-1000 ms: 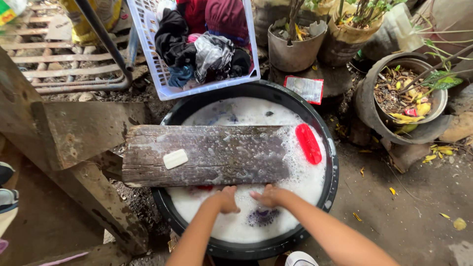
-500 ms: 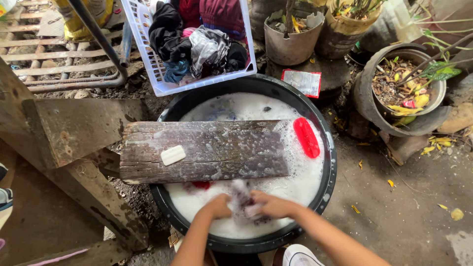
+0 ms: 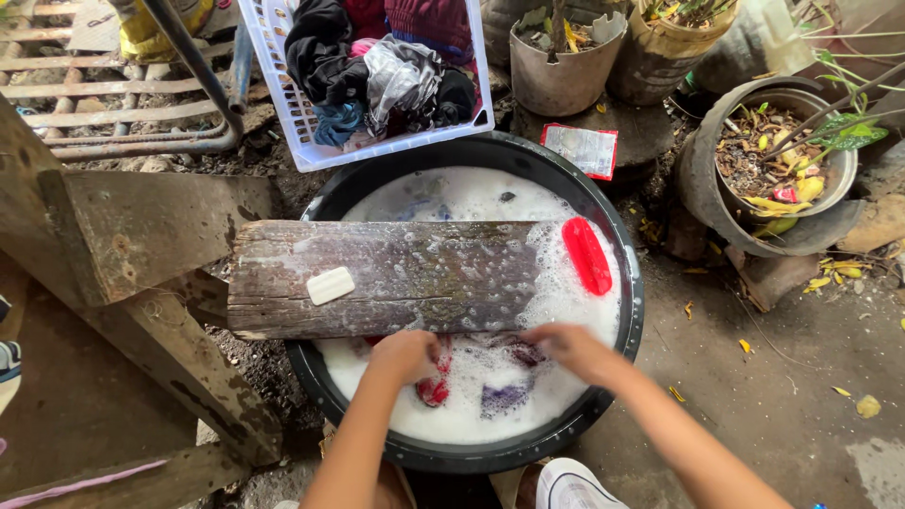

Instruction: The person washes clothes in a basin of soapy water by scrubbing garments against a wooden washboard with a brush and by hand, then wringing them out.

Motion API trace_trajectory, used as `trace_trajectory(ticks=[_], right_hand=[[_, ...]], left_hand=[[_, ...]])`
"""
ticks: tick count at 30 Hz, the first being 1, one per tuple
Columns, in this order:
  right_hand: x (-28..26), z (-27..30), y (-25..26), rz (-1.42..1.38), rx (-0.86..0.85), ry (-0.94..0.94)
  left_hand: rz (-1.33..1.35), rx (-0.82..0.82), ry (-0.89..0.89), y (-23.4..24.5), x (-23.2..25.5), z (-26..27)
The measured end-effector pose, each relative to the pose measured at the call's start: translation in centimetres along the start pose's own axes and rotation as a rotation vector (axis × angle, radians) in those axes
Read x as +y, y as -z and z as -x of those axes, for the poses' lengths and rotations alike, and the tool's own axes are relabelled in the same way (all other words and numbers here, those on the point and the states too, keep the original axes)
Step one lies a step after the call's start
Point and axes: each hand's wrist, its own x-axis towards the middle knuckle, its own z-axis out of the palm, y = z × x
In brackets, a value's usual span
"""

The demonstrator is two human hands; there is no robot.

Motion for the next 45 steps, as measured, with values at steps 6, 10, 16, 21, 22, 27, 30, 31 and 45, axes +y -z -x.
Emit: trace_trajectory(ticks=[6,10,16,21,22,27,30,31,45], right_hand=[[-0.1,-5.9,-11.2,0.228,-0.034,-0.122],[2.0,-6.5,-12.7,0.360,-0.066,-0.120],[-1.7,-3.0,-11.9,0.832,-0.349,0.018],[-10.4,0.6,-5.0,0.411,-0.194,0.115],[-12.3,1.1,-2.7,0.306,-0.169,-0.009],[-20.3,3.9,6.5,-0.155,0.251,0.256],[-23.8,6.7,10.9,-0.421,0.274,0.239],[-24.8,7.2,11.8,-0.502,0.312,0.305],[-23.6,7.7,17.2,-0.151,0.778,0.180]], left_hand=[[-0.155,0.221,-0.295,-5.7,2.0,-1.0],[-0.366,0.169,-0.094,-8.4,0.8,-0.8],[-0.422,-0.100,-0.010,-7.7,1.9,1.0],[-0.268,-0.103,-0.151,-2.2,4.8,2.4],[-0.231,-0.010,-0.252,-0.3,5.2,2.7],[0.114,0.324,-0.562,7.1,7.8,5.0],[0.347,0.130,-0.552,7.9,8.9,5.9],[0.347,0.131,-0.554,7.9,9.0,6.1],[1.291,0.573,-0.465,14.7,6.7,6.7]])
